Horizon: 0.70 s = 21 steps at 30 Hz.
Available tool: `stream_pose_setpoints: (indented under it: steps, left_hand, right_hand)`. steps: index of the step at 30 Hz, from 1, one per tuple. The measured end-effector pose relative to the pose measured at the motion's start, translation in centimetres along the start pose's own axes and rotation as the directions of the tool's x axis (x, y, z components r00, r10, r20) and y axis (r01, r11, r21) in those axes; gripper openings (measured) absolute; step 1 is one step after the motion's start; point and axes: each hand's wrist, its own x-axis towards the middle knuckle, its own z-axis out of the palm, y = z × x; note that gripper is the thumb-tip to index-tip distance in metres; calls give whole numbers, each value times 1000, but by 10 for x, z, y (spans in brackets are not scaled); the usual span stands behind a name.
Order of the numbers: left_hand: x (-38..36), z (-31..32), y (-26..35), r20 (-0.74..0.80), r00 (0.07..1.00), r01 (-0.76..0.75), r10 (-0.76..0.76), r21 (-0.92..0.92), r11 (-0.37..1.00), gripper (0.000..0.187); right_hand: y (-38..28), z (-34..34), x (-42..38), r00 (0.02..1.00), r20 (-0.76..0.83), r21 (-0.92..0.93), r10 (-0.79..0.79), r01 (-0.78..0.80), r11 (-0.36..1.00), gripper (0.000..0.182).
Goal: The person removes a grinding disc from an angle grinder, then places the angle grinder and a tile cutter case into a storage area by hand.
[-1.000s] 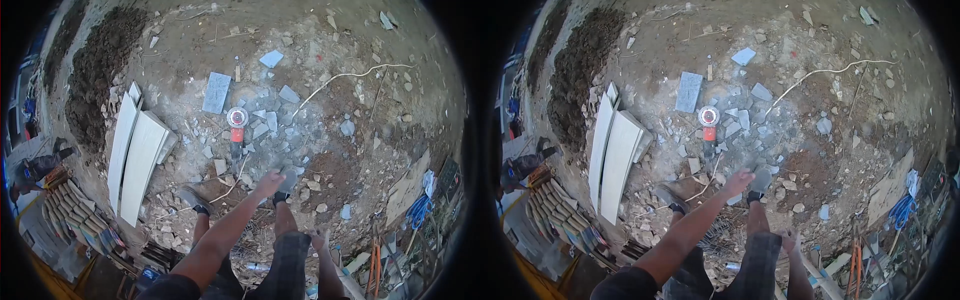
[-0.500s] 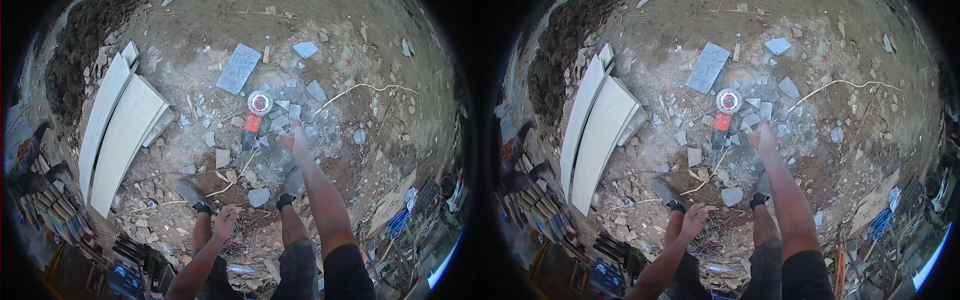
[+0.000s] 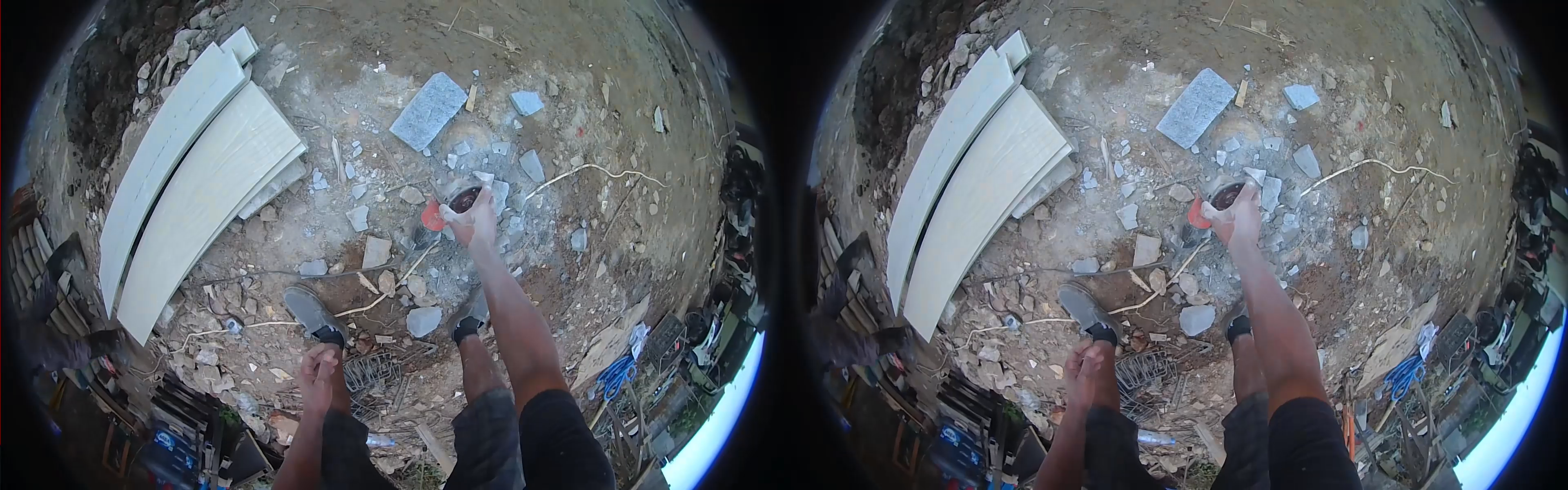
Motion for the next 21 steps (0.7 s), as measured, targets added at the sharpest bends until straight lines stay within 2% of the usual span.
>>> stream_pose_setpoints:
  steps: [2,3,4,5,6,8,9,10,11,12,13,14,16,17,18,20,21]
  left_hand:
    - [0,31,15,212,971,-114,112,-3,993,38]
    - [5,46,20,255,960,-126,118,12,992,39]
    - [12,61,31,296,948,-135,120,31,990,39]
    - [21,73,43,366,920,-175,141,63,983,42]
    - [28,86,61,428,891,-212,153,93,973,45]
    - [46,106,92,529,820,-314,219,96,945,53]
    - [54,113,104,570,790,-362,224,139,922,57]
    - [63,117,112,617,753,-415,228,177,893,62]
    - [73,118,113,609,762,-408,223,183,894,62]
    - [82,120,113,710,653,-548,266,199,812,65]
    - [89,120,112,800,525,-677,289,188,712,68]
    - [94,119,109,796,529,-673,292,185,716,68]
    - [96,112,101,884,463,-632,64,279,723,74]
    - [99,109,91,920,391,-571,27,219,791,79]
    - [93,104,83,917,398,-551,17,224,804,79]
    - [82,97,81,940,336,-526,-54,235,817,84]
    - [75,94,79,950,310,-527,24,151,836,87]
  right_hand:
    - [21,3,-38,990,-84,361,-109,132,923,105]
    - [21,-4,-61,991,-82,358,-107,130,925,105]
    - [15,-13,-86,999,11,634,-50,32,773,103]
    - [10,-19,-106,993,119,837,-24,-88,540,101]
    - [9,-21,-123,990,137,835,-22,-104,541,101]
    - [6,-22,-152,975,215,885,-46,-175,431,97]
    - [-9,-37,-162,950,308,837,-51,-245,489,94]
    - [-5,-32,-172,942,333,829,-50,-267,491,94]
    - [2,-26,-180,913,399,828,-83,-320,461,91]
    - [8,-21,-189,880,460,820,-115,-372,435,88]
    - [12,-16,-194,849,511,779,-134,-392,489,82]
    - [19,-15,-200,846,516,774,-135,-393,496,82]
    - [16,-24,-215,685,722,647,-94,-621,443,81]
    - [22,-22,-223,663,747,621,-59,-662,420,79]
    - [23,-27,-231,649,760,602,-44,-677,423,79]
    - [13,-49,-233,575,818,512,-6,-723,464,78]
    - [5,-60,-232,560,827,503,-41,-706,499,77]
